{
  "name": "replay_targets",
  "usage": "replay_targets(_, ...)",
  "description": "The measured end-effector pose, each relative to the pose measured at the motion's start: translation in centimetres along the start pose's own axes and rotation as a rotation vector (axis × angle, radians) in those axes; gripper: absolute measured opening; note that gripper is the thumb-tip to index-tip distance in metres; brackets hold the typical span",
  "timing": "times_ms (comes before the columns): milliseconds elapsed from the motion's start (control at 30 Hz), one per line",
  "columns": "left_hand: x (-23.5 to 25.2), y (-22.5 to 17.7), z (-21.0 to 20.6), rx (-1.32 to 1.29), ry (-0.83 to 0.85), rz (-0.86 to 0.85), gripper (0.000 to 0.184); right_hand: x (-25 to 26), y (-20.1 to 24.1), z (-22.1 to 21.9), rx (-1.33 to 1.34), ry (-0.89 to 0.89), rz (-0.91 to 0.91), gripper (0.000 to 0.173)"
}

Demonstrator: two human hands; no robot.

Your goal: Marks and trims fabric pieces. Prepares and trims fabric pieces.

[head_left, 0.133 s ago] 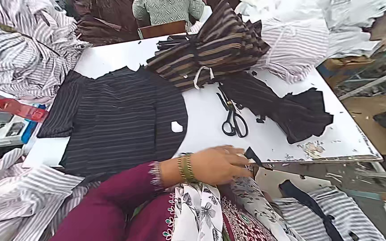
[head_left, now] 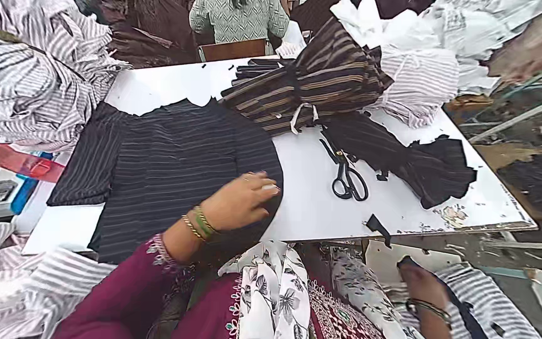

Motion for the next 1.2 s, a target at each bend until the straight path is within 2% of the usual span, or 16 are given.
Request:
replay_targets(67, -4.0, 5.9, 2.6, 0.112, 0.010, 0.166, 0.057, -2.1, 8.3, 4.1, 0.163, -0.270, 0.211, 0.036)
replay_targets(133, -6.7, 10.6, 3.1, 0.176, 0.132, 0.341, 0.075, -4.4, 17.1, 5.3, 0.337, -0.369, 0.494, 0.035)
replay_targets(200, -8.2, 13.7, 1.6, 0.193, 0.195, 0.435, 0.088, -5.9, 25.0, 3.1, 0.504, -0.267, 0.705, 0.031)
replay_targets(267, -8.3, 14.9, 0.4, 0.222, 0.130, 0.459, 0.091, -6.7, 31.6, -1.0, 0.428, -0.071, 0.788, 0.028)
replay_targets(333, -7.6, 14.8, 0.3, 0.230, 0.148, 0.518, 0.092, -7.3, 36.0, -5.0, 0.159, 0.150, 0.715, 0.031)
replay_targets(400, -6.9, 14.5, 0.6, 0.227, 0.169, 0.549, 0.093, -7.3, 39.0, -7.2, -0.116, 0.295, 0.559, 0.044)
replay_targets(533, -7.5, 13.4, 0.8, 0.208, 0.186, 0.559, 0.091, -7.0, 40.1, -7.7, -0.190, 0.304, 0.453, 0.049)
replay_targets(633, -9.2, 11.4, 0.6, 0.180, 0.182, 0.578, 0.089, -6.7, 40.5, -7.3, -0.201, 0.414, 0.417, 0.049)
replay_targets(800, -11.0, 8.7, 0.1, 0.094, 0.134, 0.654, 0.085, -6.7, 41.3, -6.5, -0.128, 0.512, 0.465, 0.037)
replay_targets(900, -8.4, 9.8, 2.4, 0.005, -0.082, 0.643, 0.060, -6.3, 40.6, -5.3, 0.208, 0.464, 0.451, 0.039)
replay_targets(967, -5.7, 12.0, 3.5, 0.036, -0.202, 0.592, 0.046, -6.0, 40.3, -4.8, 0.561, 0.486, 0.293, 0.034)
replay_targets(1067, -2.9, 15.1, 3.2, 0.011, -0.100, 0.615, 0.039, -6.3, 40.4, -5.4, 0.955, 0.616, -0.049, 0.019)
replay_targets(1133, -2.8, 16.1, 1.9, -0.066, -0.118, 0.585, 0.028, -6.5, 40.3, -6.3, 1.080, 0.711, -0.142, 0.021)
replay_targets(1200, -3.7, 16.6, 0.6, -0.145, -0.268, 0.487, 0.018, -6.6, 40.4, -7.3, 1.079, 0.799, -0.123, 0.024)
Point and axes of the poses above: each hand's wrist, its own x-axis towards the middle knuckle, its own z-axis out of the back of the hand, y = z × x, the point moved 2 cm from there along x, towards the middle knuckle, and after that the axes turned 13 degrees about -y, right-handed, at the moved point
